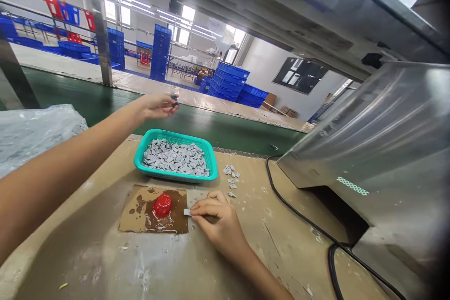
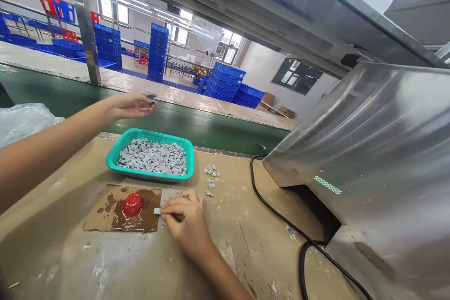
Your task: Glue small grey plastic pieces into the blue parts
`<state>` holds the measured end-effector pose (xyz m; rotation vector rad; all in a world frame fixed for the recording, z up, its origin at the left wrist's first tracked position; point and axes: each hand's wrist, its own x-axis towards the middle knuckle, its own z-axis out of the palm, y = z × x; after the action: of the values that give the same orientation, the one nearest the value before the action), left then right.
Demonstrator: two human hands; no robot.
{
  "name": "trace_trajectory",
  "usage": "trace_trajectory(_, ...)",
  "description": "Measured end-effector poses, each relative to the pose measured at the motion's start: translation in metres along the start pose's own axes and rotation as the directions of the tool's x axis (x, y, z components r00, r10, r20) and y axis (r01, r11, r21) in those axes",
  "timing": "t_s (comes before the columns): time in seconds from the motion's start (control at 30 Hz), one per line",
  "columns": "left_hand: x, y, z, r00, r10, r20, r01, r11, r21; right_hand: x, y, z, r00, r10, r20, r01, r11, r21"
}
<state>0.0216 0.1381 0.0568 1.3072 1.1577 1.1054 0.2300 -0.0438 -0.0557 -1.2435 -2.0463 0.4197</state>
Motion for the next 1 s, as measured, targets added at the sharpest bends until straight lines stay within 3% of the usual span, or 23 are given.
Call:
trace_trajectory(0.13, -0.06, 0.001, -0.018, 0.998, 0.065, 0.017, -0.053, 0.917, -0.395, -0.001, -0.002, 0.002, 0.999, -0.041, 0.019, 0.042, 0.996, -0.075)
trace_trajectory(0.2, -0.082, -0.005, -0.02, 0.995, 0.076, 0.056, -0.039, 0.868, -0.495, -0.001, -0.004, 0.002, 0.999, -0.051, 0.02, 0.053, 0.993, -0.103)
trace_trajectory(0.3, -0.1, -0.01, -0.015, 0.991, 0.027, 0.132, 0.038, 0.884, -0.467, -0.001, -0.007, 0.002, 0.998, -0.065, 0.013, 0.066, 0.99, -0.125)
trace_trajectory(0.47, -0.101, -0.01, -0.006, 0.971, 0.006, 0.238, 0.101, 0.894, -0.436, -0.001, -0.007, 0.007, 0.99, -0.137, -0.013, 0.134, 0.979, -0.156)
trace_trajectory(0.6, -0.1, -0.026, -0.011, 0.976, -0.004, 0.218, 0.092, 0.916, -0.392, 0.002, -0.01, 0.005, 0.971, -0.229, -0.063, 0.213, 0.957, -0.195)
trace_trajectory(0.77, -0.107, -0.044, -0.02, 0.971, -0.049, 0.234, 0.115, 0.954, -0.278, 0.018, -0.028, -0.015, 0.952, -0.28, -0.121, 0.251, 0.945, -0.209)
trace_trajectory(1.0, -0.117, -0.041, -0.009, 0.974, 0.18, 0.137, -0.164, 0.979, -0.122, 0.035, -0.037, -0.02, 0.957, -0.289, -0.037, 0.27, 0.928, -0.258)
